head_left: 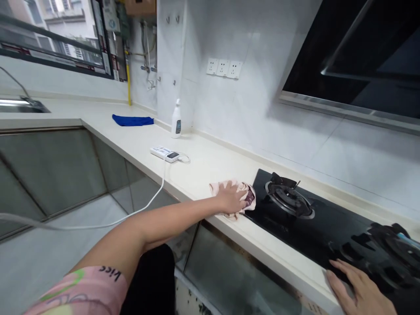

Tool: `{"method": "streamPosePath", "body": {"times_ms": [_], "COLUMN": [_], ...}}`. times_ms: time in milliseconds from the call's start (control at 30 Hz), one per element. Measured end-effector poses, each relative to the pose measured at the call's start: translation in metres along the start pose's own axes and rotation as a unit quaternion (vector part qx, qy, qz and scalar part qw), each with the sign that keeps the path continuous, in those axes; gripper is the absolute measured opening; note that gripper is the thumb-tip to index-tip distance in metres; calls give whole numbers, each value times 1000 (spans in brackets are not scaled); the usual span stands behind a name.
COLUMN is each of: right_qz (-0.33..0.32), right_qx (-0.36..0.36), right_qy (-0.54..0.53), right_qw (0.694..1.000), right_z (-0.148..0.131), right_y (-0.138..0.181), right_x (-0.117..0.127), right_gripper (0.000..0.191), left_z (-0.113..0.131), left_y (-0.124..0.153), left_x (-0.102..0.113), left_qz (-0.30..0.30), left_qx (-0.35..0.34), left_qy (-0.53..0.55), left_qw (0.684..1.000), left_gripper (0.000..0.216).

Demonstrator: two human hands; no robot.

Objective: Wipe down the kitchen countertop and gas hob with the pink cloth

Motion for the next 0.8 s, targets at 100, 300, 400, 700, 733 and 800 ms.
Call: {"method": "streamPosePath", "body": {"times_ms": [100,300,400,700,733,800], "right_qz": [16,36,33,15,16,18], "right_qx": [-12,-15,-19,-70,-70,-69], "right_qy": [-2,-11,-20,-2,0,5], "right_qw": [1000,999,999,997,997,997], "right_z": [-7,-10,-7,-11,-13,-15], "right_y": [2,1,-2,-6,-7,-7], "right_x": [-1,-7,-11,-9,-9,-8], "right_gripper": [60,60,61,61,61,61], "left_z": [-3,-64,-111,-152,-145,-124], "left_y": [48,92,85,6,-2,-13], "left_x": [4,33,60,91,87,73], "left_qz": [-8,20,58,128,125,108], "left_qx": [-48,-46,60,223,219,190], "left_qy": [-21,-39,-44,-38,-35,-27], "left_qw": [999,998,996,966,967,976], "left_gripper": [69,62,61,67,67,66]}}
Point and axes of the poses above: each hand's wrist, its own y-axis away from the middle knuckle, its own x-axis out of the back of the hand, z = x × y, the point moved 3 cm from there along -y, towards the middle knuckle, and after that the axes turned 9 degrees about y, right-handed, at the moved point
